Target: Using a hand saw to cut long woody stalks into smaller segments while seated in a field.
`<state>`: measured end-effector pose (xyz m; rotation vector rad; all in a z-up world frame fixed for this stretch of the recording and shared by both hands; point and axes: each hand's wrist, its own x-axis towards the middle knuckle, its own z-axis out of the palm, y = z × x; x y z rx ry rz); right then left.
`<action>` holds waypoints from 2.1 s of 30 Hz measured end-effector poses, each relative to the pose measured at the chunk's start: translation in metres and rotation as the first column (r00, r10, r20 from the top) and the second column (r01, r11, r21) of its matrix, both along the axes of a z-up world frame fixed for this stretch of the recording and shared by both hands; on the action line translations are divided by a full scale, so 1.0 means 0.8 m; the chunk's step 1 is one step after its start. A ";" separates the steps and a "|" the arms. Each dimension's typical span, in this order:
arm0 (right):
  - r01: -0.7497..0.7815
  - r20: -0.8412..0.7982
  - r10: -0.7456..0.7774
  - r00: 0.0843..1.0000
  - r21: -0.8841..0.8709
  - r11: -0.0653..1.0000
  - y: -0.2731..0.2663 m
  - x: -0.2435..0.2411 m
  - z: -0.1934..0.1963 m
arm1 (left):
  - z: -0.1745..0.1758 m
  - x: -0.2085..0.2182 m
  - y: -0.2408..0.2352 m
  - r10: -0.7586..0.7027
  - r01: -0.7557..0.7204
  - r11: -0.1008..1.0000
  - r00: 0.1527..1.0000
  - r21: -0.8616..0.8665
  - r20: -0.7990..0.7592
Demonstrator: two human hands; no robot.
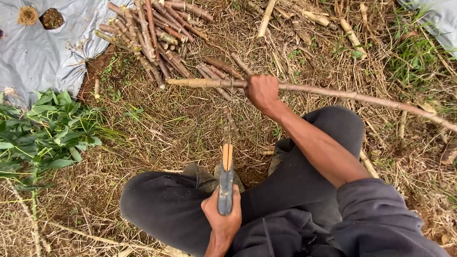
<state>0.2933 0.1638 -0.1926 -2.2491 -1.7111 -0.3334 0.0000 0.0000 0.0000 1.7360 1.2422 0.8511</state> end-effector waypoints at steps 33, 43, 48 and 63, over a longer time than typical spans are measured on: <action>-0.135 -0.150 0.112 0.982 -0.156 0.978 -0.031 -0.058 -0.001 | -0.006 0.031 0.043 0.025 -0.023 0.999 0.997 0.028 -0.076; -0.015 -0.140 -0.007 0.990 -0.151 0.988 0.010 -0.012 0.001 | -0.001 0.000 0.003 0.037 -0.037 0.999 0.999 0.001 -0.001; -0.015 -0.058 0.013 0.998 -0.037 0.999 0.009 -0.004 0.006 | -0.003 -0.001 0.008 0.012 -0.010 0.998 0.999 0.068 -0.037; -0.185 -0.218 0.111 0.970 -0.356 0.916 -0.029 -0.064 0.024 | -0.016 0.014 0.022 0.034 -0.034 0.995 0.999 0.094 0.000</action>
